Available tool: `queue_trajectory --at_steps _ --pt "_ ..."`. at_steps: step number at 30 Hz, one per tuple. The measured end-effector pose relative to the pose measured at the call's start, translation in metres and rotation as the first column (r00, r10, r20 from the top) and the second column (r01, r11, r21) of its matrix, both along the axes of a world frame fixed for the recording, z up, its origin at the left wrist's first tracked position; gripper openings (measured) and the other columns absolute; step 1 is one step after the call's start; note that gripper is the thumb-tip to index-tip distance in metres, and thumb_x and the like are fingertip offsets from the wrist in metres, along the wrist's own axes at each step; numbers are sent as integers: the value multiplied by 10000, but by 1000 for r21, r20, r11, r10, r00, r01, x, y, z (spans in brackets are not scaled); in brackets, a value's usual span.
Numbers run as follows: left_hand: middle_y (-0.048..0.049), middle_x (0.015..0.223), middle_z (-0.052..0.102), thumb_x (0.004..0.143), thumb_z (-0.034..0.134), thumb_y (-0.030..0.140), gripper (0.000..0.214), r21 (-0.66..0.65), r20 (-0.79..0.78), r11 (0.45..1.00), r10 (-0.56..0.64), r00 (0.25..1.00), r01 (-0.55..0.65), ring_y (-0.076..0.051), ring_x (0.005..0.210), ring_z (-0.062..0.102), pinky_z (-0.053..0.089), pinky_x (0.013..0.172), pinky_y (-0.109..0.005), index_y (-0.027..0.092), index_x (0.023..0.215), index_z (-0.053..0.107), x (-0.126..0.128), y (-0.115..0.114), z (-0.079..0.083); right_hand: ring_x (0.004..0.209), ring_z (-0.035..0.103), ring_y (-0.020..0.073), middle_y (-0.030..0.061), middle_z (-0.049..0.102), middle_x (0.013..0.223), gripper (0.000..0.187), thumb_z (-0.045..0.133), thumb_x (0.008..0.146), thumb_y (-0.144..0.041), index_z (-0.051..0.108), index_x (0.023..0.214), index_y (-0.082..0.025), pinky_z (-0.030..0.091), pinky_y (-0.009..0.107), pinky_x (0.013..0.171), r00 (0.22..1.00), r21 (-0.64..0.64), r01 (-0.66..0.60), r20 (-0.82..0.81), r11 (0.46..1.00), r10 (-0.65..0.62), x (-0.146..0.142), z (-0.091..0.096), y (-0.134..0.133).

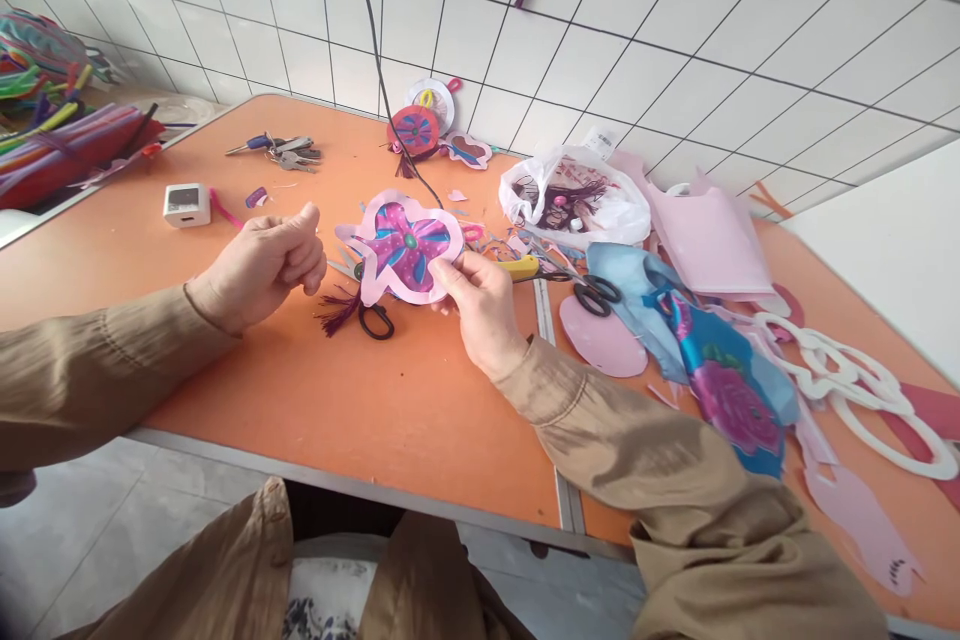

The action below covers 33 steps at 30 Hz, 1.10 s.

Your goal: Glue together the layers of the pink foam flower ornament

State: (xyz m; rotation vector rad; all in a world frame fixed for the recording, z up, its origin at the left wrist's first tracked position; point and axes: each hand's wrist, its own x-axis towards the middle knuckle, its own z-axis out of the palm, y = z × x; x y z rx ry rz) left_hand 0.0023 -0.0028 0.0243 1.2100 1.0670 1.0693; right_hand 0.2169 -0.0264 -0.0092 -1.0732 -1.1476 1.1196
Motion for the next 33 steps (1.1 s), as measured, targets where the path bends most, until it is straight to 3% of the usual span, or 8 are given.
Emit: queue_trajectory --at_steps 4,8,10,14,17,23,26,33 --pt "43 396 221 915 494 386 609 37 -20 997 63 998 -62 -78 394 368 346 452 -230 203 389 248 0 3 -4 451 464 62 -43 528 494 271 703 716 -340 548 559 -181 348 217 448 1000 14 -8 -7 1000 9 0 -1 -1" --pt "14 705 541 735 675 214 81 134 29 990 48 998 -51 -107 670 549 454 627 -234 167 726 609 -4 8 -8 464 476 67 -44 537 516 247 688 746 -346 566 601 -187 360 222 457 1000 29 -5 13 1000 5 2 -3 -1" --pt "-4 847 589 716 699 239 202 155 -13 986 61 998 -58 -124 781 566 458 691 -246 168 897 645 -7 10 -7 469 479 70 -41 546 521 229 681 757 -334 579 611 -190 363 224 460 1000 39 -4 14 999 4 2 -3 -1" --pt "-36 774 610 825 610 477 352 172 -124 985 -13 992 34 -141 749 562 442 692 -276 137 746 653 -10 10 -5 465 476 74 -38 541 505 247 686 761 -315 574 582 -186 355 230 462 1000 62 -11 27 998 10 1 -3 -3" --pt "-22 670 606 778 703 424 303 138 -132 980 -125 983 143 -131 670 553 436 677 -281 133 699 665 -9 9 -6 462 471 72 -38 544 506 258 692 761 -314 571 575 -181 347 233 461 998 80 -22 53 997 18 0 -3 -4" --pt "-43 678 652 730 735 246 201 -106 233 973 -177 956 206 -145 669 605 481 714 -305 126 603 637 -4 7 -9 456 465 66 -43 541 497 248 705 735 -315 578 573 -177 344 227 451 997 61 -45 64 997 41 -2 -3 -2" --pt "-33 658 650 715 753 234 214 -138 331 960 -186 925 243 -143 674 622 488 700 -285 133 573 629 -3 8 -10 454 464 64 -44 535 497 243 718 716 -326 585 578 -176 344 223 447 998 27 -44 49 999 42 -2 -2 -2" --pt "-47 692 648 743 746 475 370 -50 167 987 -144 975 154 -117 603 590 465 535 -229 125 665 652 -3 5 -8 457 455 65 -40 529 493 255 692 738 -317 570 560 -182 337 228 452 998 27 -12 57 1000 10 -1 0 -1"
